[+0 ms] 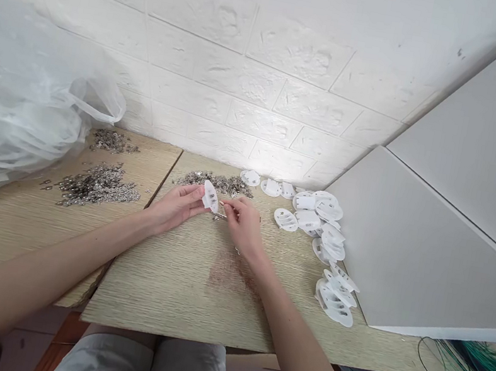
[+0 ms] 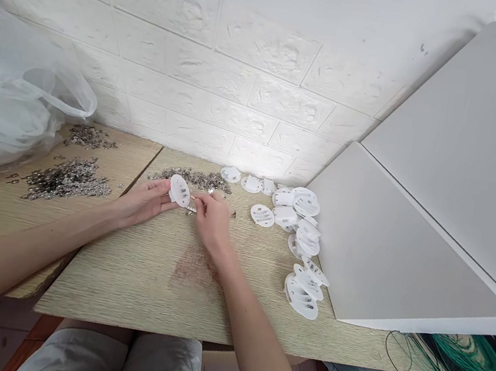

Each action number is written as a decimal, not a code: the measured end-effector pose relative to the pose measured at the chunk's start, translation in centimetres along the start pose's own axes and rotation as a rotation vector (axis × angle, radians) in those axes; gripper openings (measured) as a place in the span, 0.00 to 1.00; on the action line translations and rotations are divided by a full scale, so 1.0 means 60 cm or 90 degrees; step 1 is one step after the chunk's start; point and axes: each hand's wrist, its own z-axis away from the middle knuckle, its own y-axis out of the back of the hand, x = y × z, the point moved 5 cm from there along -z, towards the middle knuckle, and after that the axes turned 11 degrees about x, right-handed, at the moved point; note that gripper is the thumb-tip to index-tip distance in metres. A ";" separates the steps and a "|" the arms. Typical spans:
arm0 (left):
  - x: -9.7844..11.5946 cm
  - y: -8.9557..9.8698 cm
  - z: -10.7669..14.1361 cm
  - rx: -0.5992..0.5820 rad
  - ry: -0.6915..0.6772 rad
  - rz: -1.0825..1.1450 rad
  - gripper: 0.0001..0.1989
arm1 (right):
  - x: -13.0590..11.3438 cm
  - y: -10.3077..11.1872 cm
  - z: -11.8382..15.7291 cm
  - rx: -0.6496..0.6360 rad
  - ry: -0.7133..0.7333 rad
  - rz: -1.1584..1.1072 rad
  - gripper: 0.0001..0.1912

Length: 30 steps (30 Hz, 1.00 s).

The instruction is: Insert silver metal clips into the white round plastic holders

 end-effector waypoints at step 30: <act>-0.004 0.002 0.001 0.042 -0.012 -0.042 0.15 | -0.013 -0.005 0.010 0.019 0.076 0.090 0.09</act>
